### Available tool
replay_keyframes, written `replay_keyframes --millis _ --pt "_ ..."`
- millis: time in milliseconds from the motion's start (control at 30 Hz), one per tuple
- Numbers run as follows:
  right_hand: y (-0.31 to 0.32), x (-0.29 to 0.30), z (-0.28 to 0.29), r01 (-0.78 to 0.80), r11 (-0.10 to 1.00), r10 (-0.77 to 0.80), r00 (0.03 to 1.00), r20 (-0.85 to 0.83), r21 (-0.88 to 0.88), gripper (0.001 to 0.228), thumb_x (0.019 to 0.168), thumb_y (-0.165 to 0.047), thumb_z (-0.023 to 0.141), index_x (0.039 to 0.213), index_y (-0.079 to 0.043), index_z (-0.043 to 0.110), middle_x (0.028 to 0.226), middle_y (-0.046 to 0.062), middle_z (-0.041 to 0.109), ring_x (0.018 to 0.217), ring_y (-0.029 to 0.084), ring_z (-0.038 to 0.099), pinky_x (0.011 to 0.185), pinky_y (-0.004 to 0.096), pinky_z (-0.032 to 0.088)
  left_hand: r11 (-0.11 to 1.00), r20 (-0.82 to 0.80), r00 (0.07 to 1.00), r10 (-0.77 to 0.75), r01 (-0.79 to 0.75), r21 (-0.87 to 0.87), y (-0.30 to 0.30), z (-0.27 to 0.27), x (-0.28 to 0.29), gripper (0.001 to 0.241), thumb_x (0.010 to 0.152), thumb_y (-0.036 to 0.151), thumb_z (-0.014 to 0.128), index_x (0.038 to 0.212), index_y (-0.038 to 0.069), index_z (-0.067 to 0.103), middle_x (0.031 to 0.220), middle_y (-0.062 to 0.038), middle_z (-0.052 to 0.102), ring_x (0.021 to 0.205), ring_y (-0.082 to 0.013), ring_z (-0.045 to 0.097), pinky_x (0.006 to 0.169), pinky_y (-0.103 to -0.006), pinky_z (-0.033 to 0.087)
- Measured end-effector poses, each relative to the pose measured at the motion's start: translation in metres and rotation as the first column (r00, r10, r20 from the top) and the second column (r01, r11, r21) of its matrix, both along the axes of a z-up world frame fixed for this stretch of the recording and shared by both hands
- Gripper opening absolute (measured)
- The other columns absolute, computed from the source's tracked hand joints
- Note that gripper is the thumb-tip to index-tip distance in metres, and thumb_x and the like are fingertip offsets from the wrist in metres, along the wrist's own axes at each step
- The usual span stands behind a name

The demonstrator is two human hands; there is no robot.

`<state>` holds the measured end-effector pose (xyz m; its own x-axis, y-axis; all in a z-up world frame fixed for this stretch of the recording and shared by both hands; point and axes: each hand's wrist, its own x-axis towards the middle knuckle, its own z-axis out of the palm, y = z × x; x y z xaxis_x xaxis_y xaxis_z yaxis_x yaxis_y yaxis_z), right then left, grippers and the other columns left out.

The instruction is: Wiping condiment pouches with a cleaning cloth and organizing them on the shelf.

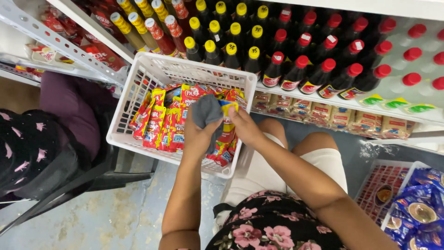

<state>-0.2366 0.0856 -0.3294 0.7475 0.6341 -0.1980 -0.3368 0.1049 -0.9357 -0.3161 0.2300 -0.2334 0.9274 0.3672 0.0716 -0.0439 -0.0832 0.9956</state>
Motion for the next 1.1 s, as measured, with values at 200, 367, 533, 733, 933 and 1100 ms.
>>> replay_keyframes --millis 200,367,533,733,933,1100 --pt "-0.043 -0.007 0.054 0.263 0.88 -0.156 0.947 -0.282 0.396 0.063 0.106 -0.051 0.045 0.142 0.0 0.052 0.142 0.012 0.061 0.129 0.023 0.061 0.11 0.04 0.048 0.996 0.226 0.972 0.067 -0.051 -0.078 -0.024 0.057 -0.014 0.084 0.08 0.0 0.076 0.153 0.004 0.034 0.146 -0.015 0.049 0.132 -0.0247 0.056 0.112 -0.0371 0.048" --pt "-0.073 -0.024 0.099 0.297 0.867 -0.183 0.937 -0.298 0.401 0.065 0.103 -0.052 0.045 0.146 -0.004 0.045 0.147 0.012 0.056 0.133 0.025 0.058 0.113 0.045 0.046 0.952 0.338 0.941 -0.016 -0.089 0.292 -0.073 0.063 -0.016 0.096 0.081 0.019 0.077 0.161 0.008 0.025 0.16 -0.021 0.031 0.146 -0.0376 0.038 0.12 -0.0503 0.034" --pt "-0.092 -0.041 0.094 0.239 0.808 -0.096 0.955 -0.28 0.538 0.078 0.105 -0.065 0.037 0.153 -0.004 0.04 0.147 0.013 0.056 0.133 0.027 0.055 0.115 0.043 0.043 0.655 0.347 0.929 -0.129 -0.183 0.733 -0.121 0.063 -0.018 0.052 0.095 0.034 0.072 0.144 0.019 0.061 0.158 -0.024 0.037 0.142 -0.0433 0.039 0.119 -0.0538 0.03" --pt "-0.116 -0.05 0.095 0.231 0.818 -0.065 0.947 -0.314 0.527 0.072 0.1 -0.065 0.033 0.152 -0.016 0.042 0.144 0.005 0.056 0.133 0.021 0.054 0.114 0.042 0.042 0.674 0.438 0.887 -0.146 -0.235 0.7 -0.132 0.081 -0.005 0.029 0.095 0.022 0.073 0.123 0.015 0.074 0.13 -0.012 0.065 0.118 -0.0363 0.054 0.107 -0.0497 0.042" --pt "-0.134 -0.039 0.157 0.324 0.742 -0.256 0.946 -0.198 0.587 0.064 0.108 -0.053 0.036 0.155 -0.011 0.042 0.145 0.01 0.056 0.133 0.025 0.055 0.118 0.043 0.042 0.631 0.476 0.822 -0.312 -0.195 0.751 -0.143 0.073 -0.021 0.03 0.088 0.018 0.077 0.118 0.014 0.073 0.121 -0.011 0.065 0.111 -0.0352 0.061 0.102 -0.0481 0.048" --pt "-0.148 -0.028 0.166 0.32 0.731 -0.332 0.939 -0.096 0.603 0.065 0.108 -0.051 0.037 0.154 -0.006 0.041 0.147 0.012 0.057 0.135 0.028 0.057 0.117 0.047 0.044 0.637 0.432 0.838 -0.332 -0.138 0.759 -0.135 0.053 -0.031 0.03 0.084 0.016 0.077 0.113 0.013 0.075 0.117 -0.011 0.067 0.105 -0.0347 0.062 0.092 -0.0439 0.052"
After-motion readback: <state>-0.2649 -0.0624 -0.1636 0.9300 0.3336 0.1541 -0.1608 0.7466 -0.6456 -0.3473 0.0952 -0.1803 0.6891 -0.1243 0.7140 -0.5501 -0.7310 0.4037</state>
